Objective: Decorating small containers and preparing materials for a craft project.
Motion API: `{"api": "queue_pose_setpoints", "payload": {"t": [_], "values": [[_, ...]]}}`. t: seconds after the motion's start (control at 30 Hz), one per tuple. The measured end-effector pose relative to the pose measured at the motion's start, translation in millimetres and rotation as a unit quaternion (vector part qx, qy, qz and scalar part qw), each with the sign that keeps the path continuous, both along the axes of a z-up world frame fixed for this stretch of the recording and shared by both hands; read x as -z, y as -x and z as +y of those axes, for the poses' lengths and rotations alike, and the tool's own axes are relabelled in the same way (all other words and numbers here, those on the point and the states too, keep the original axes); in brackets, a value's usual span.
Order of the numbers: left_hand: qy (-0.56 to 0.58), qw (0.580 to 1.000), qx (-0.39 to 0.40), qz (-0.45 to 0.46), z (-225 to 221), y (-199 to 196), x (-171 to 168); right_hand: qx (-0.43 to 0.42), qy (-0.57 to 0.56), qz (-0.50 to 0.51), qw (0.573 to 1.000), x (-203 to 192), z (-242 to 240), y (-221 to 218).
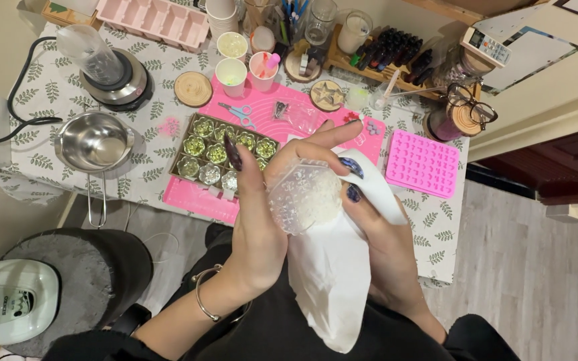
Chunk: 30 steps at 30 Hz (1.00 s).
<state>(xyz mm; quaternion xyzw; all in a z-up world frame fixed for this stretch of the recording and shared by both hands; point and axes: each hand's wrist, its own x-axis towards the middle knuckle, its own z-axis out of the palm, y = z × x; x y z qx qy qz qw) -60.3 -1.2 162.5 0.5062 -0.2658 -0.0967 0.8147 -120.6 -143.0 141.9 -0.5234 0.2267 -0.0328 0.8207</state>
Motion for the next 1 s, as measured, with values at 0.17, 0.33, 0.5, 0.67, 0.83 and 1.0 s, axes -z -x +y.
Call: {"api": "queue_pose_setpoints", "payload": {"t": [0.17, 0.33, 0.5, 0.67, 0.83, 1.0], "values": [[0.019, 0.996, 0.032, 0.08, 1, 2, 6, 0.015, -0.015, 0.002, 1.0, 2, 0, 3], [0.057, 0.994, 0.029, 0.089, -2, 0, 19, 0.019, -0.038, -0.026, 0.999, -6, 1, -1], [0.057, 0.985, 0.034, 0.158, 3, -7, 19, 0.14, 0.043, 0.034, 0.989, -26, 0, -15], [0.068, 0.943, 0.124, 0.301, 5, -8, 22, 0.024, 0.026, -0.038, 0.999, 11, -31, -34], [0.029, 0.942, 0.033, 0.332, 4, -12, 43, 0.025, 0.024, -0.066, 0.997, 75, -77, -66], [0.006, 0.959, -0.069, 0.276, 16, -16, 52, 0.002, 0.509, 0.175, 0.843, 280, -211, -80]]}}
